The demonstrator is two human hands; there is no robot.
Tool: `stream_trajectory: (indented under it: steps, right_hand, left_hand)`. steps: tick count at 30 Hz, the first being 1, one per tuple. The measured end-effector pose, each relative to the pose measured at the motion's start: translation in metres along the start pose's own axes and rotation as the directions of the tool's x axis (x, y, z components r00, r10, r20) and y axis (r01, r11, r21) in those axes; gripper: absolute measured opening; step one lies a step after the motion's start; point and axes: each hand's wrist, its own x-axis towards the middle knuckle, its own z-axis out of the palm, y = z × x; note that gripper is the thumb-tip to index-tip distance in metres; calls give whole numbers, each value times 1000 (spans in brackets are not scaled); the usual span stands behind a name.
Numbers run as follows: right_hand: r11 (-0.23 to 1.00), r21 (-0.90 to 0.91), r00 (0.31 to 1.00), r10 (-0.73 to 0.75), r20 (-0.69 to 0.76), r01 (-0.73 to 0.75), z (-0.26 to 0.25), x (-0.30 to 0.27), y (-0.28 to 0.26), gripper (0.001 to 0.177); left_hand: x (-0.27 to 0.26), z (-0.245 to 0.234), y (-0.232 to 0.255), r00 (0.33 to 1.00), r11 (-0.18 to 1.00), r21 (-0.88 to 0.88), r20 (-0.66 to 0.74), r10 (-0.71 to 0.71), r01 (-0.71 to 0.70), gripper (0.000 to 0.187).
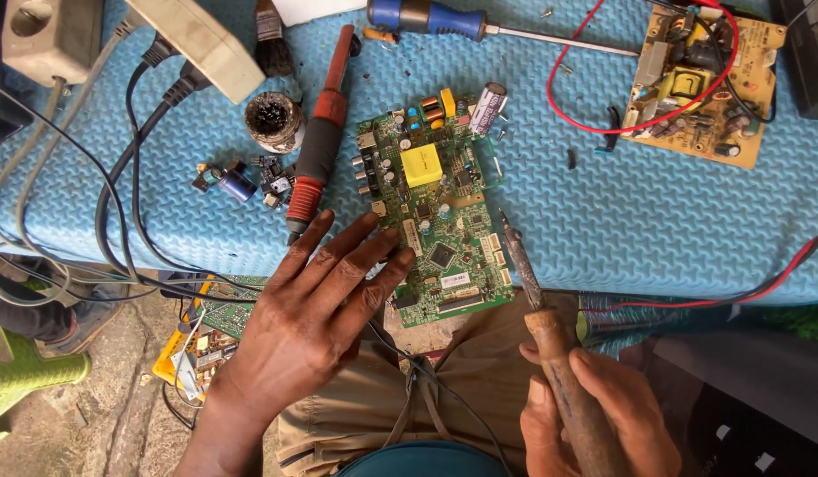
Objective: Soldering components on a green electronic circuit board using a soldering iron.
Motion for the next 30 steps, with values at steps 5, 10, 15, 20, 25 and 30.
stream_trajectory:
  steps: [5, 10, 15, 20, 25, 30]
  right_hand:
    - [988, -140, 997, -64, 47, 70, -3, 3, 4, 36]
    - [959, -154, 962, -211, 170, 238, -2, 22, -5, 39]
    - [918, -246, 948, -281, 152, 311, 11, 24, 3, 36]
    - [890, -274, 930, -332, 156, 363, 24, 36, -12, 25]
    - [881, -308, 930, -313, 191, 360, 30, 42, -19, 28]
    - [787, -391, 873, -373, 316, 477, 30, 46, -23, 31]
  left_hand:
    - [-6, 11, 8, 999, 991, -133, -29, -32, 28, 54]
    - [-2, 23, 12, 995, 995, -91, -100, 25, -34, 30]
    - [-2, 25, 8, 987, 997, -22, -147, 71, -75, 27]
    - [-4, 26, 5, 987, 995, -42, -134, 88, -94, 28]
    - [-7, 28, 2, 986, 991, -98, -149, 71, -86, 29]
    - [0, 19, 3, 985, 994, -77, -160, 63, -76, 23]
